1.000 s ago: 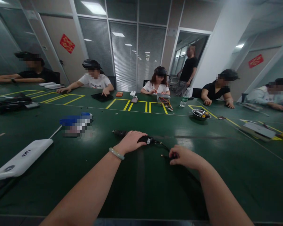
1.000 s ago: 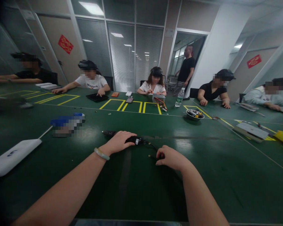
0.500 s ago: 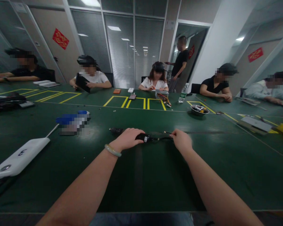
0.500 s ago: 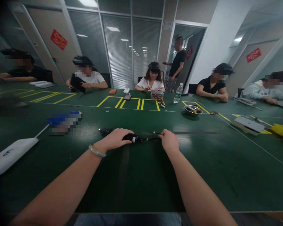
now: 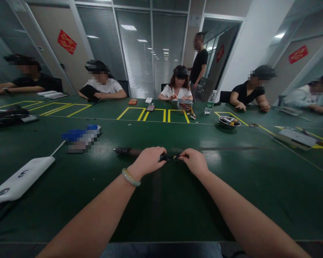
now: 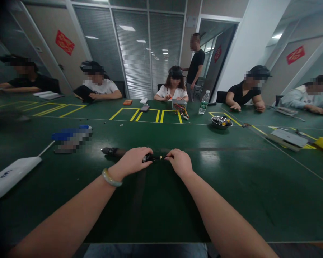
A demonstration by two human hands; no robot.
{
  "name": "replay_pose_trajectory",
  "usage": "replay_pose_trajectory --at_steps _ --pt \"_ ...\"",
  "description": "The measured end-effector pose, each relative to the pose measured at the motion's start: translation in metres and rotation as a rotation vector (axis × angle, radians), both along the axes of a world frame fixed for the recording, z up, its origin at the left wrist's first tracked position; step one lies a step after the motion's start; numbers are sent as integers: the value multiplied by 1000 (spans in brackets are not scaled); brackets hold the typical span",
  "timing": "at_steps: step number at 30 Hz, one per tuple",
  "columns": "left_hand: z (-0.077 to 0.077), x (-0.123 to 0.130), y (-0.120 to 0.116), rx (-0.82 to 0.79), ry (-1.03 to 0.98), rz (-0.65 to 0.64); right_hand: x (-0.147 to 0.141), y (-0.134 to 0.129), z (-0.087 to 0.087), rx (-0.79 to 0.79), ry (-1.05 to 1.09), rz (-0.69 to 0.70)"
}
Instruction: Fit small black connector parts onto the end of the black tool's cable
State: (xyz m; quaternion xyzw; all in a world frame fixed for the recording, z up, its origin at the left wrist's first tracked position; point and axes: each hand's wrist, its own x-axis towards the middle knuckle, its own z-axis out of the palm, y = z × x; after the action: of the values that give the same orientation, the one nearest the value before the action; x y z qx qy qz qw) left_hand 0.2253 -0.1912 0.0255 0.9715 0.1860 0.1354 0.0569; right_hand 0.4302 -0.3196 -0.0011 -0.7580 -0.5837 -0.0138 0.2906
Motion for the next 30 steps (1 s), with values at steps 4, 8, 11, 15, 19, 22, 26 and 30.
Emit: replay_pose_trajectory --at_steps 4,8,11,15,19,22,26,30 --pt "-9 14 -4 31 -39 -43 -1 1 -3 3 6 28" --pt "-13 14 1 29 -75 -68 -2 5 -8 9 53 48" --pt "-15 13 3 18 -93 -78 -3 5 -9 -23 73 61" --pt "-16 13 3 15 -114 -75 -9 4 -7 -44 88 82" --pt "-17 13 4 7 -116 -74 -14 4 -5 -38 102 97" --pt "-15 12 5 13 -115 -90 -16 4 -5 -14 113 70" --pt "-14 11 5 1 -121 -138 -16 4 -6 -6 125 62" --pt "-14 11 6 -19 -117 -169 -19 6 -7 -17 149 40"
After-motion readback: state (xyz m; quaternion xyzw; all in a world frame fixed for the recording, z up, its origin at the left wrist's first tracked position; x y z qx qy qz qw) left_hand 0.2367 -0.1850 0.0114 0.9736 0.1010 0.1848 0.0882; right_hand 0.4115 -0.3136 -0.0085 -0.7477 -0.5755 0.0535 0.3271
